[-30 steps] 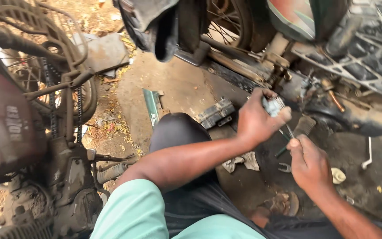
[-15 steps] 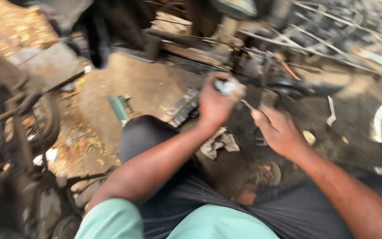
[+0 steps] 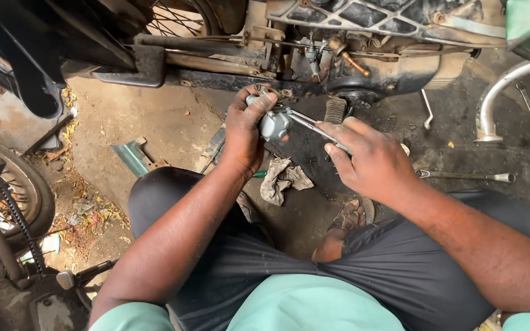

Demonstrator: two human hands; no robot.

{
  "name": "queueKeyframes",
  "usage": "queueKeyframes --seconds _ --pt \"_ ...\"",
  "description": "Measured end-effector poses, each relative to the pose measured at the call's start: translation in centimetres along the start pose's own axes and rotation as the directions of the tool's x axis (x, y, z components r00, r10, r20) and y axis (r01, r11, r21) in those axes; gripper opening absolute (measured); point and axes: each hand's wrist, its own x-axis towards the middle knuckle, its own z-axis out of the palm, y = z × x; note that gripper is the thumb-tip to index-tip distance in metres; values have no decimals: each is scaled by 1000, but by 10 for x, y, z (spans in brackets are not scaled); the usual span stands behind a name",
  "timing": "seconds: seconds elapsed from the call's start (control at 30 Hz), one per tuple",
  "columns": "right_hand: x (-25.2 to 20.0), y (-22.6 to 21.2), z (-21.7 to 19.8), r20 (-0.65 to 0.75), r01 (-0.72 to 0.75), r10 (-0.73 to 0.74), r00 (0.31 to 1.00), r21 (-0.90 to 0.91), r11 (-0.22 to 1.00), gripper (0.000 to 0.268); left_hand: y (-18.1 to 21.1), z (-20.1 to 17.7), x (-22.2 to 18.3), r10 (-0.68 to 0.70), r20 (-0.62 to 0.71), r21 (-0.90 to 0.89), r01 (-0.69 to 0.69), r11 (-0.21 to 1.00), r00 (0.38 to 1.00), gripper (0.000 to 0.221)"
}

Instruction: Dismantling, cleaning, and reassembling components of a motorcycle carburetor.

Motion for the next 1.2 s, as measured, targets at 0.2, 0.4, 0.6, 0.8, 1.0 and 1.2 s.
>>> queueKeyframes --seconds 0.2,0.4,0.6,0.8,1.0,1.2 --pt "-4 2 5 -10 5 -5 1000 -23 1000 36 -4 -4 0 47 -23 -2 -48 999 999 28" --pt "-2 1 3 39 -35 35 999 9 999 38 -7 -4 0 151 -31 9 -150 989 988 32" --pt "-4 3 7 11 -11 10 1000 63 998 36 -12 -8 0 241 14 88 -241 966 970 39" --pt "-4 -2 13 -4 -73 73 997 78 994 33 -2 1 -14 344 49 331 -340 880 938 44" --pt "-3 5 36 -175 55 -47 983 45 997 24 -12 7 -23 455 99 403 -454 795 885 45" --pt "-3 13 48 -18 -141 145 989 146 979 18 -20 6 -25 581 143 574 -545 610 801 46"
